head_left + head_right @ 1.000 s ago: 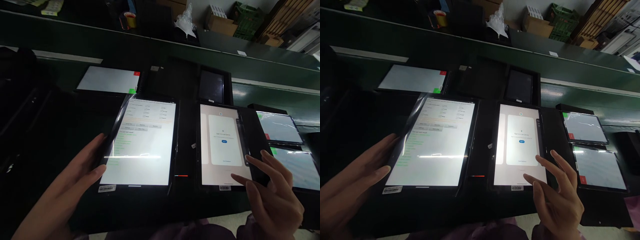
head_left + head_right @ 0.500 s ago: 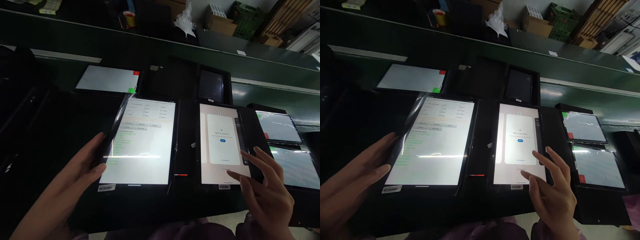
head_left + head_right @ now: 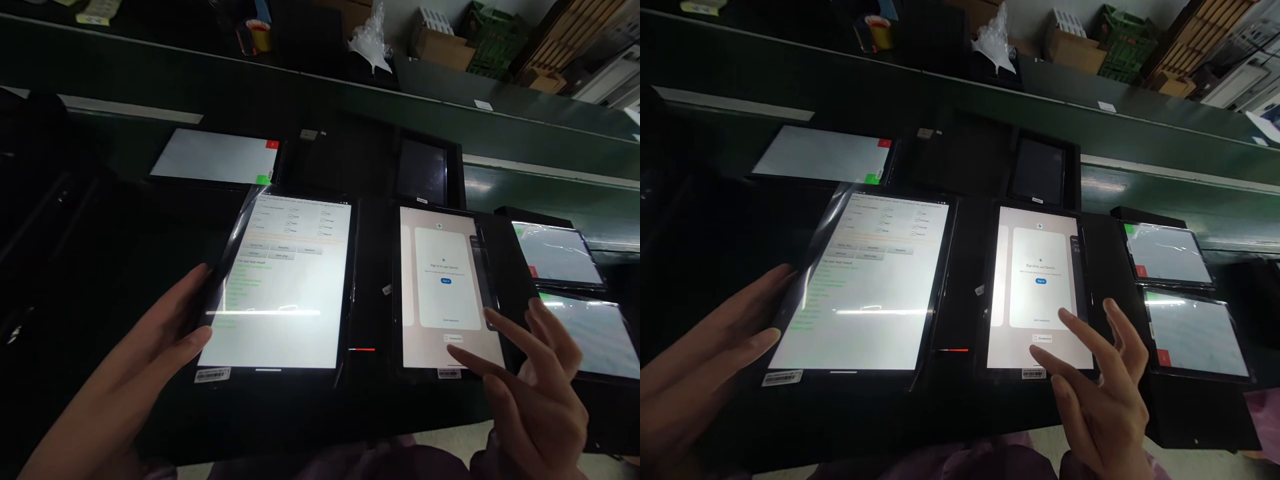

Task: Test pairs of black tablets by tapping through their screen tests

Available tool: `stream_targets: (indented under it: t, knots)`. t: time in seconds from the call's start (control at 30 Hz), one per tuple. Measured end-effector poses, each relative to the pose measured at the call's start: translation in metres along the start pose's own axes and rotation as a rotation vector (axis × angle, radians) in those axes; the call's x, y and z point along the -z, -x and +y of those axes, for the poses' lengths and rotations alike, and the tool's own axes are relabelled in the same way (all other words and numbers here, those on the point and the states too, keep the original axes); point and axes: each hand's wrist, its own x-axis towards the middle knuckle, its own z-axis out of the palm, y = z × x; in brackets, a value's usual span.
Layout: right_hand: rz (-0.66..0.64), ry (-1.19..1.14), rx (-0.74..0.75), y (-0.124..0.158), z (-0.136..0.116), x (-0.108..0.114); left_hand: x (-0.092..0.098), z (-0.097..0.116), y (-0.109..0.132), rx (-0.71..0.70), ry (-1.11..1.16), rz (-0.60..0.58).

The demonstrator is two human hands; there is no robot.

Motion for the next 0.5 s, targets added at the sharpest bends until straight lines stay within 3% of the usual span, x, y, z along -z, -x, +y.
stream_targets:
  t: [0.27,0.5]
  knots:
    - [-0.135,0.055,0.07,-0.003,-0.005,-0.008,0.015,-0.015,-0.019,0.046,-0.017,-0.025]
    - [0.02,-0.028,0.006,-0.002,-0.006,-0.004,0.007,-0.008,-0.009,0.039,-0.032,0.004]
